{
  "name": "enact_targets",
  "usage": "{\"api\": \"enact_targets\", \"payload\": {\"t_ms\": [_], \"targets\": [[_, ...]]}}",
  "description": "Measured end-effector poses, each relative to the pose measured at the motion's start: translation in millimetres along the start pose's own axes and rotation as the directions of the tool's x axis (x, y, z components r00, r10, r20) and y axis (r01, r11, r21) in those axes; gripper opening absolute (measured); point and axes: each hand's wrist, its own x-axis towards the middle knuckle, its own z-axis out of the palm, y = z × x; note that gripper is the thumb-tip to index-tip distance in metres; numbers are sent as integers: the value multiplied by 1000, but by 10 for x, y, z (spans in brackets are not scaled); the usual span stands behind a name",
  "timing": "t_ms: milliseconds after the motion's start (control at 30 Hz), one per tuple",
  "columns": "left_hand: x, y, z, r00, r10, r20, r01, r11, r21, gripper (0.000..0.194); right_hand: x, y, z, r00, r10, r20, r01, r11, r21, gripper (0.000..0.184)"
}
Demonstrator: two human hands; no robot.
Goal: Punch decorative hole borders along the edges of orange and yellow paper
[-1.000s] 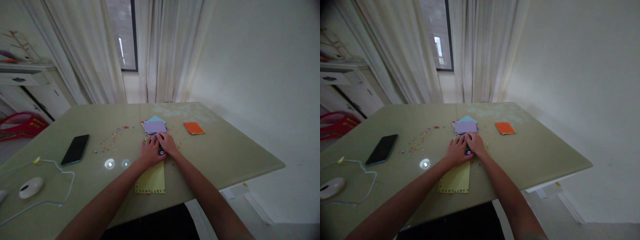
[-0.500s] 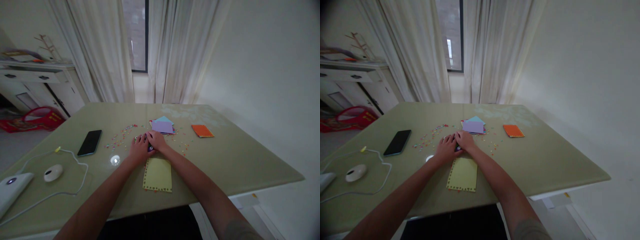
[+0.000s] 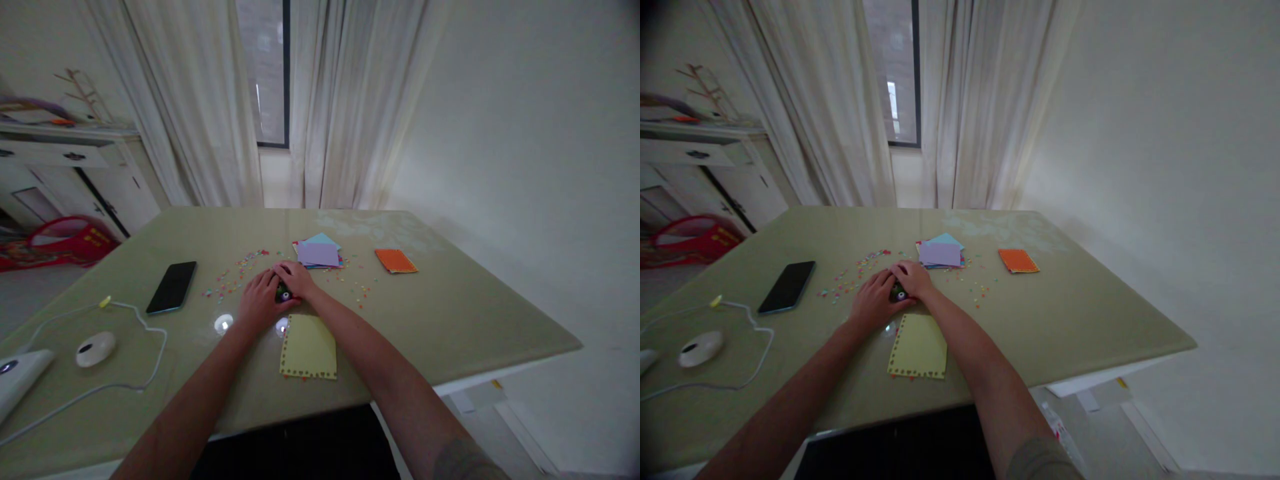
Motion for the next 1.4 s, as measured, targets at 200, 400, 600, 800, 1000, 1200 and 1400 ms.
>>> {"api": "enact_targets", "payload": {"t_ms": [200, 400, 600, 800, 1000, 1200, 1400], "targets": [[-69, -111, -27, 999, -36, -27, 34, 997, -70, 75, 35, 155, -119, 998, 61, -13, -57, 976, 211, 76], [-90, -234, 46, 995, -97, 14, 98, 988, -123, 91, 27, 221, -107, 989, 124, -80, -96, 951, 292, 98], [-76, -317, 113, 994, -101, 52, 109, 978, -180, 102, 12, 177, -94, 999, 31, -36, -20, 961, 277, 69], [-69, -319, 107, 996, -86, 32, 91, 973, -211, 96, -26, 236, -61, 991, -2, -134, 33, 973, 228, 41], [-48, -316, 87, 997, -74, 22, 76, 975, -210, 96, -47, 250, -45, 982, -42, -184, 66, 989, 129, 29], [-25, -317, 53, 998, -66, 23, 70, 981, -183, 94, -95, 234, -91, 966, -61, -251, 91, 990, 110, 41], [-29, -219, -25, 997, -68, 29, 70, 991, -115, 96, -59, 188, -37, 985, -116, -128, 132, 984, 123, 45]]}}
